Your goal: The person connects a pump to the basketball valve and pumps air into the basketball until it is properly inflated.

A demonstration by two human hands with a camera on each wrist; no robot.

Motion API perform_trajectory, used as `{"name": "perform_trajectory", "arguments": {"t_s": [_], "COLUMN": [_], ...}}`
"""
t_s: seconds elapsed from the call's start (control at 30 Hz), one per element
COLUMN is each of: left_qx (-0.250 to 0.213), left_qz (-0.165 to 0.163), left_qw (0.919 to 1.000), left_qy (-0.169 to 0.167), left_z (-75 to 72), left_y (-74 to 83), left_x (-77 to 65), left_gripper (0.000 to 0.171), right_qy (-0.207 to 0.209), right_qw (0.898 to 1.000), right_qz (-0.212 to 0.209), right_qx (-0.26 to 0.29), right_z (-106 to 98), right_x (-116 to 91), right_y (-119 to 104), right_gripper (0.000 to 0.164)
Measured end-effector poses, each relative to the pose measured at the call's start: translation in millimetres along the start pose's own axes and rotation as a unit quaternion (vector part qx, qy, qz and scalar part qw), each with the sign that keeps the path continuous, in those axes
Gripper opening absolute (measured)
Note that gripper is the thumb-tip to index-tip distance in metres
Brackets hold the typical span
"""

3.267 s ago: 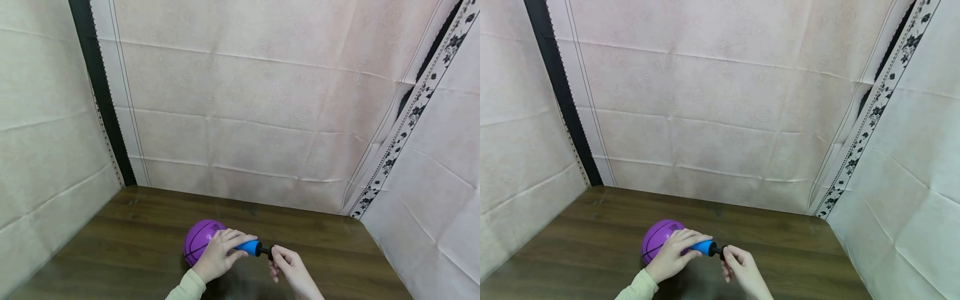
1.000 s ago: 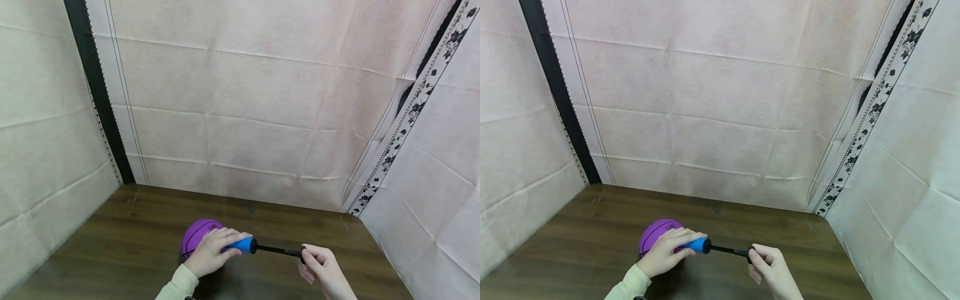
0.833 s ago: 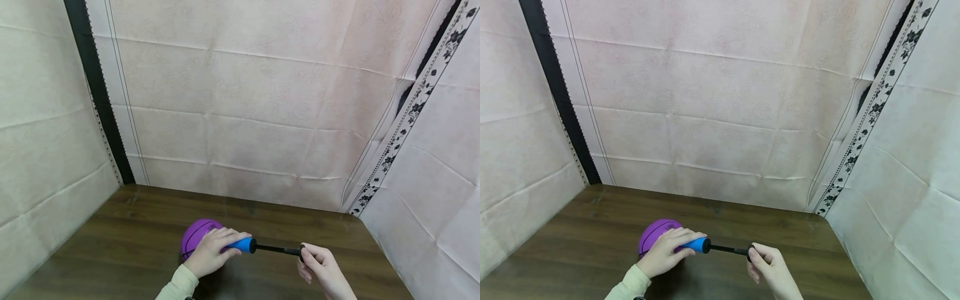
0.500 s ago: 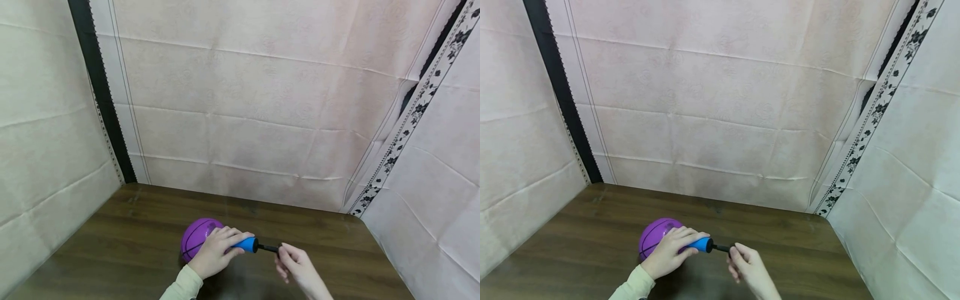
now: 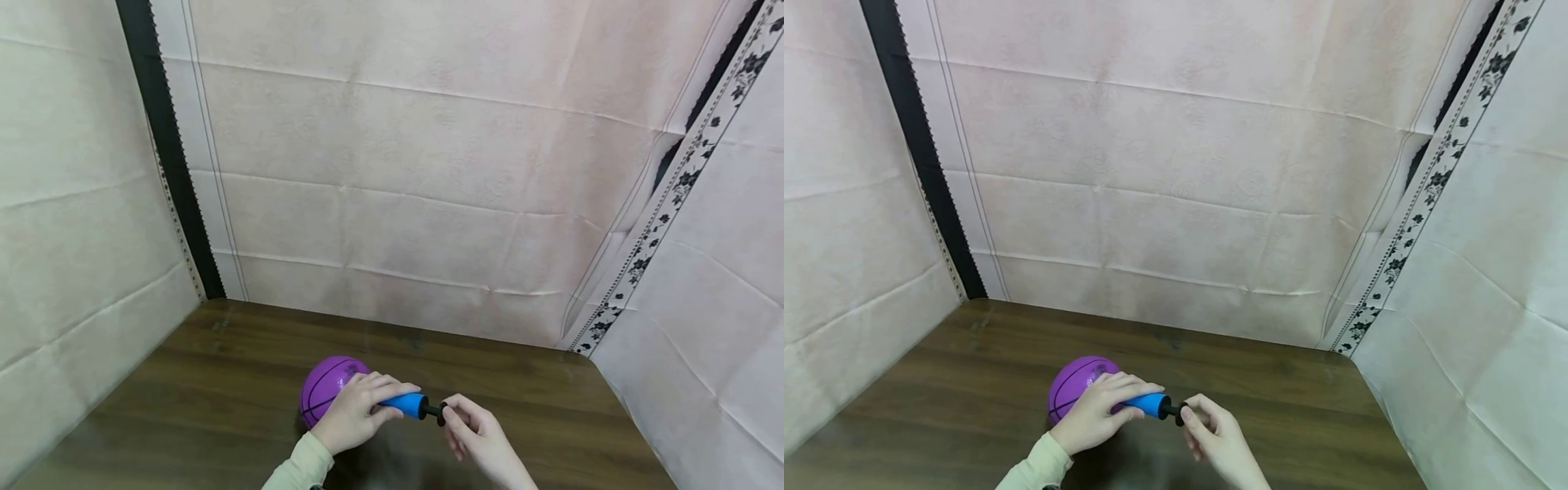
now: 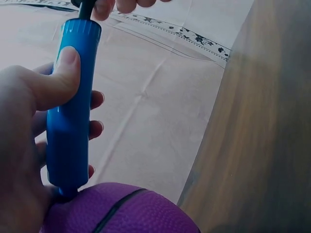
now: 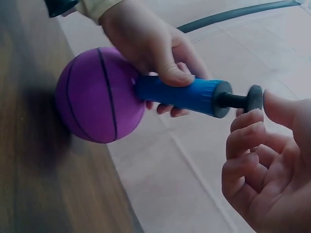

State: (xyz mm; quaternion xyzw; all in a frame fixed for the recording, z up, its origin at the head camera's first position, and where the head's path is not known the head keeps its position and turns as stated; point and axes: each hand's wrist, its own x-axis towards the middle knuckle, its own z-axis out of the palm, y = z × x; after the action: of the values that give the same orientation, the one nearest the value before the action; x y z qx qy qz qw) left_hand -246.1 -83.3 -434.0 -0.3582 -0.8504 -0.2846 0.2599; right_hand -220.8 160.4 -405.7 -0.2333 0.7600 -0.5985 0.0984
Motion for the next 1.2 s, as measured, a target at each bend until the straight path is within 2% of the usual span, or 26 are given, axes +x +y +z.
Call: {"name": "perform_trajectory", "arguments": {"t_s": [0.07,0.1,0.23,0.3,0.4,0.47,0.53,0.67,0.73,0.8,0.87,1.0,1.1,1.2], "left_qx": [-0.013,-0.017,-0.025,-0.036,-0.067,-0.083,-0.09,-0.079,-0.074,-0.069,-0.059,-0.027,-0.022,-0.043], "left_qz": [-0.015,-0.025,-0.055,-0.064,-0.066,-0.067,-0.067,-0.064,-0.062,-0.06,-0.055,-0.033,-0.017,-0.011], "left_qw": [0.9998,0.9996,0.9977,0.9963,0.9948,0.9939,0.9934,0.9942,0.9944,0.9945,0.9952,0.9981,0.9991,0.9984], "left_qy": [-0.001,0.0,0.032,0.044,0.04,0.028,0.024,0.033,0.043,0.051,0.056,0.044,0.033,0.034], "left_z": [0.0,0.1,-0.7,-1.1,-0.1,1.5,2.8,4.2,4.6,4.9,6.0,10.1,14.1,16.1], "left_y": [-3.2,-5.5,-16.2,-20.8,-23.3,-23.0,-22.5,-22.7,-23.0,-22.9,-22.2,-20.1,-19.2,-19.1], "left_x": [-2.4,-3.9,-10.9,-13.2,-13.3,-12.4,-11.7,-11.9,-12.2,-12.1,-11.5,-9.6,-8.5,-7.8], "left_gripper": [0.041,0.041,0.042,0.042,0.04,0.038,0.038,0.038,0.039,0.039,0.038,0.035,0.034,0.035], "right_qy": [0.007,0.01,0.039,0.056,0.074,0.076,0.069,0.041,0.031,0.032,0.034,0.017,0.015,0.033], "right_qw": [1.0,1.0,0.997,0.995,0.994,0.995,0.995,0.991,0.99,0.992,0.995,0.996,0.996,0.994], "right_qz": [0.024,0.02,-0.03,-0.058,-0.055,-0.049,-0.062,-0.11,-0.118,-0.096,-0.052,0.021,0.044,0.052], "right_qx": [0.002,0.003,0.052,0.057,0.056,0.045,0.045,0.059,0.066,0.07,0.075,0.08,0.08,0.09], "right_z": [-1.5,-2.9,-14.2,-20.5,-26.9,-28.7,-29.7,-28.2,-24.6,-17.6,-8.4,12.2,23.4,27.0], "right_x": [-0.9,-2.0,-10.8,-16.2,-22.1,-23.9,-24.4,-21.8,-18.2,-12.9,-6.4,5.8,10.5,11.6], "right_y": [-2.7,-3.7,-9.1,-13.2,-20.3,-23.4,-24.4,-20.3,-15.5,-9.8,-3.0,11.3,17.0,14.9], "right_gripper": [0.032,0.032,0.031,0.031,0.032,0.029,0.024,0.022,0.023,0.02,0.021,0.039,0.046,0.045]}}
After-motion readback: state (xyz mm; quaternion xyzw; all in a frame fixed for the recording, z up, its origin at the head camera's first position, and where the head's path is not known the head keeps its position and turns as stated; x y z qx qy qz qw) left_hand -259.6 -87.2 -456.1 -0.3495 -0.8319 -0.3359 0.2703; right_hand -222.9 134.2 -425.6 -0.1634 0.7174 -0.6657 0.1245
